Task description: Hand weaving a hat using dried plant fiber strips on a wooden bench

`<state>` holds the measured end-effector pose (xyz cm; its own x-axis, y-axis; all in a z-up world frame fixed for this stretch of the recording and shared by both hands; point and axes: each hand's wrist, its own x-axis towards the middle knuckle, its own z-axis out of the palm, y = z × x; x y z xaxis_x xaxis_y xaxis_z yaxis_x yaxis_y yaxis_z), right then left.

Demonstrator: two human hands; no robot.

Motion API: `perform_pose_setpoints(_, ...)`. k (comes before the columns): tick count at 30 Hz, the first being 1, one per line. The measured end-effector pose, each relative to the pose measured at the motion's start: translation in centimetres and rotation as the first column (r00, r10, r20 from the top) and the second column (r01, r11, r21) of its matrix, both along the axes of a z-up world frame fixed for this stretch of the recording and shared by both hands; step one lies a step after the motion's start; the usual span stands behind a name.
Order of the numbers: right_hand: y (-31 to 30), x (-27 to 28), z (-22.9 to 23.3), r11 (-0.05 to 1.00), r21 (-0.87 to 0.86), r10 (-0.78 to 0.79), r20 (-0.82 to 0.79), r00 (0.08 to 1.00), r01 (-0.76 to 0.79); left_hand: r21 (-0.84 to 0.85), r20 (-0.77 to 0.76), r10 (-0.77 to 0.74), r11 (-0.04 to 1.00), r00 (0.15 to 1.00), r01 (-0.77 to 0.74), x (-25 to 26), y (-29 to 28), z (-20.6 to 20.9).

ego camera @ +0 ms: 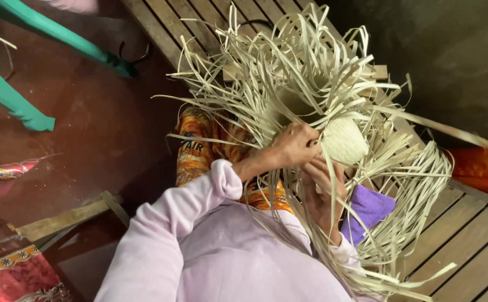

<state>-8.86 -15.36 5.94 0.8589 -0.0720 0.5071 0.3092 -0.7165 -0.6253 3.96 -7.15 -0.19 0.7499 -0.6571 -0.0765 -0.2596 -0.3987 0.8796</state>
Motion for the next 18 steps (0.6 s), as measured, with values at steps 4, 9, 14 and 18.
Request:
perform_pose_setpoints(4, 1.0, -1.4, 1.0, 0.999, 0.013, -0.033, -0.025, 0.999, 0.033, 0.082, 0.002, 0.003, 0.997, 1.0, -0.003, -1.8, 0.5, 1.5)
perform_pose_setpoints(9, 1.3, -2.3, 1.0, 0.998, 0.07, 0.0, -0.092, 0.996, 0.007, 0.053, -0.029, -0.016, 0.998, 0.999, 0.017, -2.8, 2.0, 1.6)
perform_pose_setpoints(14, 2.0, -2.0, 1.3, 0.997, 0.068, 0.034, -0.048, 0.998, -0.03, 0.001, -0.032, -0.023, 1.0, 0.999, 0.023, -3.1, 3.4, 2.5)
perform_pose_setpoints(18, 2.1, -2.2, 0.7, 0.998, -0.02, 0.062, -0.016, 0.998, -0.062, 0.017, -0.077, -0.024, 1.0, 0.997, 0.025, -3.4, 4.4, 4.1)
